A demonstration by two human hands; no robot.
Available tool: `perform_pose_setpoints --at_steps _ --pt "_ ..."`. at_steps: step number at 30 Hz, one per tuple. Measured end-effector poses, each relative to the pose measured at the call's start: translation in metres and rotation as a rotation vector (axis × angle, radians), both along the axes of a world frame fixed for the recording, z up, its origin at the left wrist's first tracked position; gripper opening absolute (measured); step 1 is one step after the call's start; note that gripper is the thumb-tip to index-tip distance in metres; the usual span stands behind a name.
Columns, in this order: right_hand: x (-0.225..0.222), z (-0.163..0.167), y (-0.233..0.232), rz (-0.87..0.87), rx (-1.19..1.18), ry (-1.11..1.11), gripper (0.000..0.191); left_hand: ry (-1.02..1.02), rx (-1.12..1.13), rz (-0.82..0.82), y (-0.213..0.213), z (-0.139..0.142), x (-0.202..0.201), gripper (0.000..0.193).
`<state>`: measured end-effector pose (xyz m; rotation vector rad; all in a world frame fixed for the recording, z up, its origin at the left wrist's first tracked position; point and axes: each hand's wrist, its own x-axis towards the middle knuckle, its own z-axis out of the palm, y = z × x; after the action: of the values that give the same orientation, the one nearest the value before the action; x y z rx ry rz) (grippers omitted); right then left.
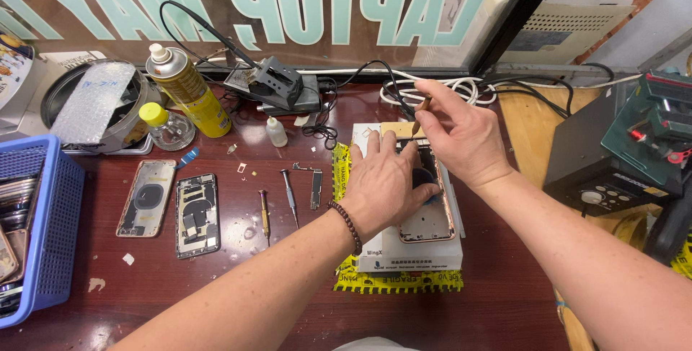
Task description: The person repairs a disassembled smartphone at a workbench. They use a wooden-handled tool on the phone frame resting on a heating pad, pick up the phone body to work on its interior with a screwdriver, and continue manipulating small components and the frame throughout the clip.
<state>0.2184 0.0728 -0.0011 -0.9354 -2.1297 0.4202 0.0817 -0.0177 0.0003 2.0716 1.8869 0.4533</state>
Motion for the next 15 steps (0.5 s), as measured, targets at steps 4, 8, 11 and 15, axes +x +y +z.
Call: perform_pose_setpoints --at_steps 4,8,11,15 --pt "-0.0016 0.0067 0.0019 -0.037 0.002 -0.073 0.037 0.006 -0.052 0.005 0.0009 0.0009 0.0004 0.070" --pt "-0.0015 0.0091 0.0000 -0.033 -0.004 -0.082 0.045 0.002 -0.031 0.003 0.0014 0.0005 0.0003 0.072" --pt "-0.0013 0.0087 -0.0023 -0.027 0.035 -0.056 0.044 0.005 -0.030 -0.002 0.0014 0.0000 0.0007 0.071" --pt "-0.0003 0.0091 -0.0018 -0.028 0.120 -0.088 0.045 0.012 -0.036 0.003 0.0022 0.0000 0.0005 0.071"
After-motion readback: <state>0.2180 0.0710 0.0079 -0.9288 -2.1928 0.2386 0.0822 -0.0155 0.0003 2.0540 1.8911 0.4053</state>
